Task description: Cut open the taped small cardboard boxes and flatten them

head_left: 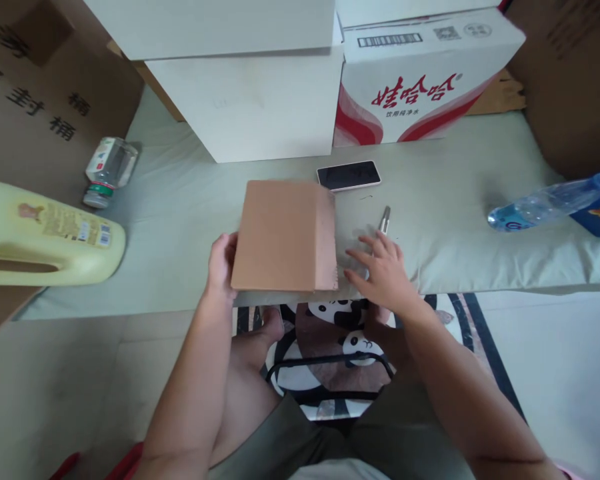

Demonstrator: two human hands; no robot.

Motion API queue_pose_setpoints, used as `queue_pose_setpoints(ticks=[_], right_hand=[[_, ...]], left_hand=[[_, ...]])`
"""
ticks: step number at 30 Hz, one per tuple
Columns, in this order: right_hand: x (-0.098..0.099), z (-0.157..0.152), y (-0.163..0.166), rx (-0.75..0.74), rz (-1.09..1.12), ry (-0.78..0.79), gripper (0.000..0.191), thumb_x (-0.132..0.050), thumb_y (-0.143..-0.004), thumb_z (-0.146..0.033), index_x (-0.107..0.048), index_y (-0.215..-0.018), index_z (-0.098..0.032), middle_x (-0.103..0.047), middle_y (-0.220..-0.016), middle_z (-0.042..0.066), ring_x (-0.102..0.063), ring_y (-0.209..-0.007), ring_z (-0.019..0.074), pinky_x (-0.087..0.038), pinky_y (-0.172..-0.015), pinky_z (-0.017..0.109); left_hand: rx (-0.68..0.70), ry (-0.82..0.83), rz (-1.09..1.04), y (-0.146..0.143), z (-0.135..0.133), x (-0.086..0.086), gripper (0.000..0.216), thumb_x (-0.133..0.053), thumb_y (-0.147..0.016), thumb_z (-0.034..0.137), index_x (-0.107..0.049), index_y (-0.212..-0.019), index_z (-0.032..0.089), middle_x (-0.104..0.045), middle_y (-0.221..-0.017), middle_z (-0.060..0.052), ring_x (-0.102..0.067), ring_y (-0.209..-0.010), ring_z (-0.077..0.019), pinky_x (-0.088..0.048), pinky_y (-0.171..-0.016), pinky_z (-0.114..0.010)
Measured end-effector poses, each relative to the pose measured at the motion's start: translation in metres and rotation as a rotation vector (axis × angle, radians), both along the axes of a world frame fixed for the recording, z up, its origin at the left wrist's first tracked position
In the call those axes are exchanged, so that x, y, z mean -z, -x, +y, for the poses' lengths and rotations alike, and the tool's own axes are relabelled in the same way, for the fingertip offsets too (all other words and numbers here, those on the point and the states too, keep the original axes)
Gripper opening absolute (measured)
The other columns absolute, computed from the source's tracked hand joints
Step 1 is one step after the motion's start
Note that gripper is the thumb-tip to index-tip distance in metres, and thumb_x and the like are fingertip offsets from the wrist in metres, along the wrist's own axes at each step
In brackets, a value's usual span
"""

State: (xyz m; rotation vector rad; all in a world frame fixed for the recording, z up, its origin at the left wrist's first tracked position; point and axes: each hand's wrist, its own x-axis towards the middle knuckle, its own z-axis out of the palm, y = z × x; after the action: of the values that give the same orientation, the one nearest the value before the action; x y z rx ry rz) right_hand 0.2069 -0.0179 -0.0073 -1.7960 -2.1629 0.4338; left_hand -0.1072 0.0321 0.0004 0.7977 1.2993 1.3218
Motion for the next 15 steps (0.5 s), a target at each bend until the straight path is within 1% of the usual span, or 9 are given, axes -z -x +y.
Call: queue_pose_setpoints(ticks=[2, 5, 8, 9, 11, 12, 13, 14, 15], right_hand=[[0.001, 0.000, 0.002, -0.158, 0.046, 0.058, 0.043, -0.065, -0.088, -0.040, -0.075, -0.127, -0.025, -0.056, -0.154, 0.016, -0.031, -0.157, 0.0505, -0.027, -0.121, 0.077], [0.004, 0.001, 0.000, -0.286, 0.142, 0.089, 0.056, -0.068, -0.085, -0.045, -0.069, -0.137, -0.023, -0.051, -0.159, 0.016, -0.026, -0.160, 0.0498, -0.024, -0.126, 0.075], [0.005, 0.004, -0.009, -0.350, 0.325, 0.072, 0.073, -0.064, -0.088, -0.058, -0.055, -0.152, -0.024, -0.049, -0.162, 0.015, -0.028, -0.160, 0.0455, -0.023, -0.130, 0.071], [0.003, 0.005, -0.013, -0.347, 0.385, 0.056, 0.074, -0.061, -0.090, -0.061, -0.053, -0.153, -0.024, -0.050, -0.161, 0.014, -0.030, -0.159, 0.0446, -0.022, -0.130, 0.071], [-0.001, 0.005, -0.018, -0.309, 0.479, 0.013, 0.067, -0.056, -0.094, -0.060, -0.055, -0.150, -0.024, -0.054, -0.157, 0.015, -0.037, -0.156, 0.0432, -0.020, -0.130, 0.072], [-0.003, 0.004, -0.020, -0.285, 0.518, -0.005, 0.063, -0.056, -0.095, -0.058, -0.056, -0.147, -0.023, -0.057, -0.154, 0.015, -0.043, -0.152, 0.0420, -0.022, -0.130, 0.071], [-0.005, 0.003, -0.020, -0.267, 0.554, -0.015, 0.060, -0.057, -0.094, -0.057, -0.057, -0.144, -0.022, -0.059, -0.150, 0.016, -0.050, -0.146, 0.0399, -0.028, -0.128, 0.069], [-0.006, 0.002, -0.019, -0.258, 0.588, -0.015, 0.058, -0.060, -0.093, -0.055, -0.059, -0.140, -0.020, -0.063, -0.144, 0.017, -0.057, -0.138, 0.0372, -0.038, -0.125, 0.064], [-0.007, 0.001, -0.017, -0.255, 0.617, -0.006, 0.055, -0.064, -0.091, -0.054, -0.062, -0.134, -0.019, -0.066, -0.138, 0.017, -0.064, -0.129, 0.0344, -0.048, -0.118, 0.059]], left_hand=[[-0.029, 0.057, -0.037, -0.007, -0.001, -0.004, 0.051, -0.082, -0.060, 0.060, -0.073, -0.088, 0.019, -0.073, -0.078, -0.006, -0.072, -0.080, -0.0252, -0.055, -0.068, -0.033], [-0.055, 0.067, -0.013, -0.016, 0.000, -0.011, 0.050, -0.092, -0.052, 0.048, -0.076, -0.090, 0.019, -0.073, -0.078, -0.002, -0.066, -0.067, -0.0157, -0.051, -0.061, -0.026], [-0.063, 0.054, 0.002, -0.022, 0.004, -0.014, 0.045, -0.095, -0.052, 0.041, -0.077, -0.087, 0.020, -0.074, -0.079, 0.000, -0.065, -0.067, -0.0136, -0.051, -0.063, -0.024], [-0.069, 0.045, 0.011, -0.022, 0.006, -0.014, 0.044, -0.095, -0.052, 0.039, -0.077, -0.087, 0.021, -0.075, -0.080, 0.000, -0.065, -0.068, -0.0137, -0.051, -0.063, -0.024], [-0.091, 0.031, 0.027, -0.023, 0.009, -0.013, 0.043, -0.094, -0.053, 0.039, -0.077, -0.088, 0.020, -0.075, -0.081, 0.000, -0.067, -0.070, -0.0147, -0.052, -0.065, -0.025], [-0.101, 0.027, 0.032, -0.023, 0.011, -0.012, 0.043, -0.093, -0.054, 0.039, -0.076, -0.089, 0.020, -0.076, -0.083, -0.001, -0.068, -0.072, -0.0156, -0.053, -0.067, -0.026], [-0.111, 0.027, 0.035, -0.023, 0.012, -0.012, 0.043, -0.093, -0.055, 0.039, -0.076, -0.090, 0.020, -0.077, -0.084, -0.001, -0.069, -0.074, -0.0167, -0.054, -0.068, -0.027], [-0.115, 0.030, 0.031, -0.023, 0.012, -0.013, 0.043, -0.092, -0.056, 0.039, -0.076, -0.092, 0.020, -0.077, -0.086, -0.002, -0.070, -0.077, -0.0182, -0.055, -0.070, -0.028], [-0.112, 0.037, 0.018, -0.022, 0.012, -0.014, 0.043, -0.090, -0.058, 0.038, -0.075, -0.094, 0.020, -0.078, -0.088, -0.003, -0.072, -0.079, -0.0200, -0.057, -0.070, -0.029]])
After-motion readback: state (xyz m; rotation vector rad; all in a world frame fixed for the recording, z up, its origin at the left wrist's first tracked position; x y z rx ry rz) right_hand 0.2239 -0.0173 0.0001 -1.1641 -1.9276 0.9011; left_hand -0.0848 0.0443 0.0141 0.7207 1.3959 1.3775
